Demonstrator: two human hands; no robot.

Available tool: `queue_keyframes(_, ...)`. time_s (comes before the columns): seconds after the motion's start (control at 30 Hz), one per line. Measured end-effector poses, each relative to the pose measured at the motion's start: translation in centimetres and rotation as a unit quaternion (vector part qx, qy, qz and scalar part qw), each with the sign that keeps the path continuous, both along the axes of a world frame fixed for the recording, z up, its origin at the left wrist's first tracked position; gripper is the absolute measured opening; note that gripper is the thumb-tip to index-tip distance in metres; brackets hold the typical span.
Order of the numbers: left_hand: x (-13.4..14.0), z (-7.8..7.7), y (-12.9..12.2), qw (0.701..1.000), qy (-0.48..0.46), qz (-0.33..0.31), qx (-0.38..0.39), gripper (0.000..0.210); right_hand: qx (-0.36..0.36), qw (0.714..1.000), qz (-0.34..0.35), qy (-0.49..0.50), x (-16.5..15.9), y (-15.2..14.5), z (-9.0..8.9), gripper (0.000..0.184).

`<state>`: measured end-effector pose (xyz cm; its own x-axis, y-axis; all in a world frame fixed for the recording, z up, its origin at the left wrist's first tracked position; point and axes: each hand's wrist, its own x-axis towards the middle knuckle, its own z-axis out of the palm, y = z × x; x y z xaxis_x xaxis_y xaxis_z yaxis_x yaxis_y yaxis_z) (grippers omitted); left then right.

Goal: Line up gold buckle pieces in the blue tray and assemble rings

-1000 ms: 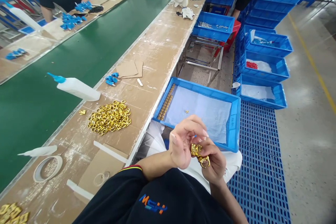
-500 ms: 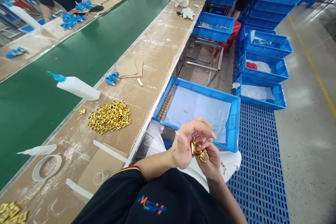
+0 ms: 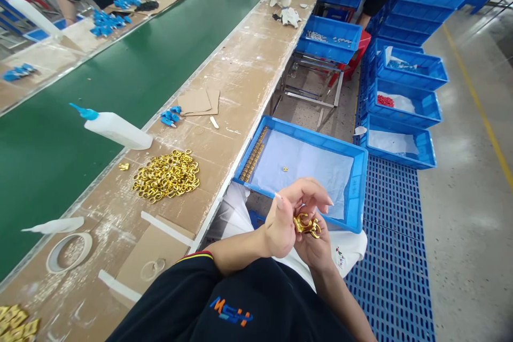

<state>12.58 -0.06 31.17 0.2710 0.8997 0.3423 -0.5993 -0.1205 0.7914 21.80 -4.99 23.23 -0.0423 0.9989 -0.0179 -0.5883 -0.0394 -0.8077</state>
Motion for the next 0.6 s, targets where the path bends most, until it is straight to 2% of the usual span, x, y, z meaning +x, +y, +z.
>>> queue_keyframes(0.2,-0.06,-0.19,0.03,0.999,0.023,-0.032,-0.021,0.083,0.022,1.000,0.007,0.009,0.08,0.07,-0.03,0.029)
queue_keyframes(0.33,-0.19,-0.55,-0.06,0.999,0.039,-0.034,-0.003,0.084,0.021,1.000,-0.003,0.001,0.31,-0.07,-0.17,0.030)
queue_keyframes(0.43,-0.34,-0.50,-0.07,0.997,0.040,-0.058,0.013,0.088,0.025,1.000,-0.009,0.001,0.54,-0.22,-0.21,0.028)
queue_keyframes(0.6,-0.44,-0.09,-0.25,0.994,0.046,-0.087,0.057,0.088,0.020,1.000,0.013,-0.021,0.59,-0.37,0.15,0.034)
